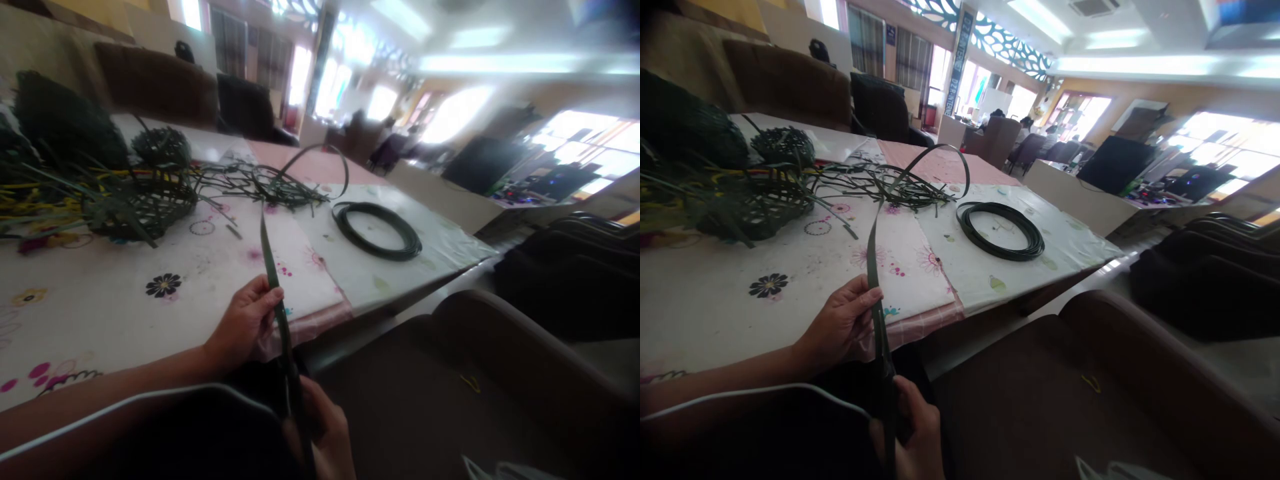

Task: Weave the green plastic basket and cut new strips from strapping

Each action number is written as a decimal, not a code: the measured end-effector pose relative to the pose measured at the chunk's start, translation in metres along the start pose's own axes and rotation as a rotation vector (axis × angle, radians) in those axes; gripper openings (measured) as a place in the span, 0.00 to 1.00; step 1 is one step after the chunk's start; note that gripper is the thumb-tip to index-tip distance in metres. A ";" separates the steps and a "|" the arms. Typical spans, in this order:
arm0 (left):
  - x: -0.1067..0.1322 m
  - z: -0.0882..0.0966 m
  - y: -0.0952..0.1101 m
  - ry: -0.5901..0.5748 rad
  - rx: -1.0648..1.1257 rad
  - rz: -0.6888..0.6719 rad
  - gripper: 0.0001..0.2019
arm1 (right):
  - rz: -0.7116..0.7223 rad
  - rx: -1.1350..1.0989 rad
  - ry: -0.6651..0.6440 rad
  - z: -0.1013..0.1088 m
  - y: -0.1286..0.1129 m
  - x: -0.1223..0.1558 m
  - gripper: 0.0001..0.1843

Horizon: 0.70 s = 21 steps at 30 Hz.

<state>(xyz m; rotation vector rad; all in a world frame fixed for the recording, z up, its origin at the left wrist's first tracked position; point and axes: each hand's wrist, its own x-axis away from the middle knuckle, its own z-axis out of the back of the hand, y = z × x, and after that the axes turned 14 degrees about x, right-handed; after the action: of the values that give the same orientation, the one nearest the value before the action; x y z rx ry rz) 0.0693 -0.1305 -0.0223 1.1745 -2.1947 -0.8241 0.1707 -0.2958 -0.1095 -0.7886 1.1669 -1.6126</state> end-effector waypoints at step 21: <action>-0.001 0.005 -0.002 -0.031 -0.075 -0.039 0.09 | -0.011 0.034 0.009 0.002 0.001 0.002 0.24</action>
<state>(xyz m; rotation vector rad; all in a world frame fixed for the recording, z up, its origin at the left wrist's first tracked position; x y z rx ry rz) 0.0674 -0.1293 -0.0271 1.1783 -2.1523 -0.9382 0.1716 -0.2987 -0.1101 -0.7681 1.1407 -1.6429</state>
